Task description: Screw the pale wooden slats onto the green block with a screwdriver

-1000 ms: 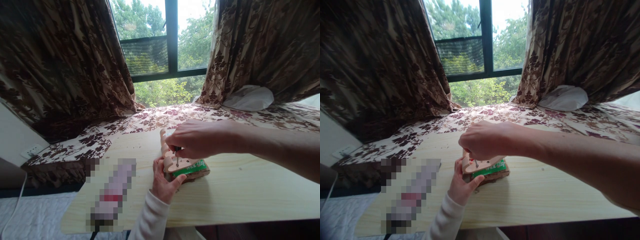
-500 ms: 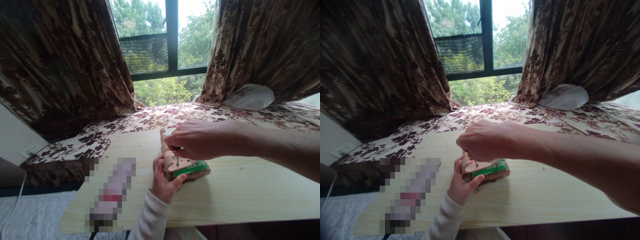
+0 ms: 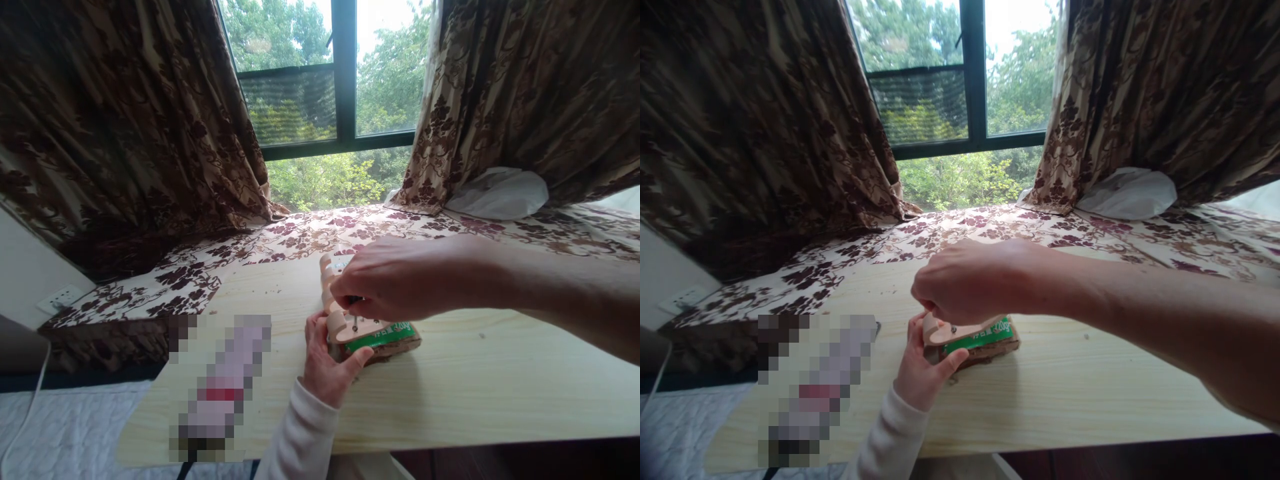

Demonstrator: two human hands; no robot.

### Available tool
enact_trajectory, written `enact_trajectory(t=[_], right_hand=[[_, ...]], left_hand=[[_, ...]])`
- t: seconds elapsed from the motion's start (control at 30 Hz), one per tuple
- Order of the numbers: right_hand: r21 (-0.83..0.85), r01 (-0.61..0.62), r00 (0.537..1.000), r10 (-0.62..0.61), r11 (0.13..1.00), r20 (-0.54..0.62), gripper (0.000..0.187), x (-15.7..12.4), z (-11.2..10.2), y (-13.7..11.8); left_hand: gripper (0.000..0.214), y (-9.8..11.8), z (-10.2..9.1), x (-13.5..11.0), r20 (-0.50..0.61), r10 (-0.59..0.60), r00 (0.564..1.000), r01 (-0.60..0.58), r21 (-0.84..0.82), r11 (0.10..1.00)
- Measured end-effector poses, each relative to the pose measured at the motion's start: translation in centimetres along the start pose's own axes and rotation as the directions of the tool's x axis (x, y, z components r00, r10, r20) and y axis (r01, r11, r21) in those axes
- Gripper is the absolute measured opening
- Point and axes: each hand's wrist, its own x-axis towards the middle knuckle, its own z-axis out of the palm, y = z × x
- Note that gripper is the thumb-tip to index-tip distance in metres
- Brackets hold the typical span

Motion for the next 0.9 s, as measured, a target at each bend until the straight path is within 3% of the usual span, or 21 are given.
enact_trajectory(t=[0.23,0.43,0.73,0.9], right_hand=[[0.007,-0.104,0.992,0.105,0.994,-0.074,0.025,0.3,0.9,0.8],[0.026,-0.049,0.998,0.05,0.998,-0.031,0.016,-0.3,0.1,0.3],[0.04,-0.125,0.991,0.126,0.991,-0.035,0.022,-0.1,0.8,0.9],[0.052,-0.065,0.998,0.065,0.997,0.003,0.013,-0.7,-0.1,0.7]], left_hand=[[0.044,0.0,0.1,0.1,-0.017,0.002,1.0,-0.002,-0.006,1.0],[0.048,-0.1,0.1,0.1,-0.015,0.004,1.0,-0.004,0.005,1.0],[0.045,0.0,0.0,0.1,-0.002,0.023,1.0,-0.023,0.007,1.0],[0.046,-0.3,0.2,0.2,-0.01,0.03,1.0,-0.03,0.01,1.0]])
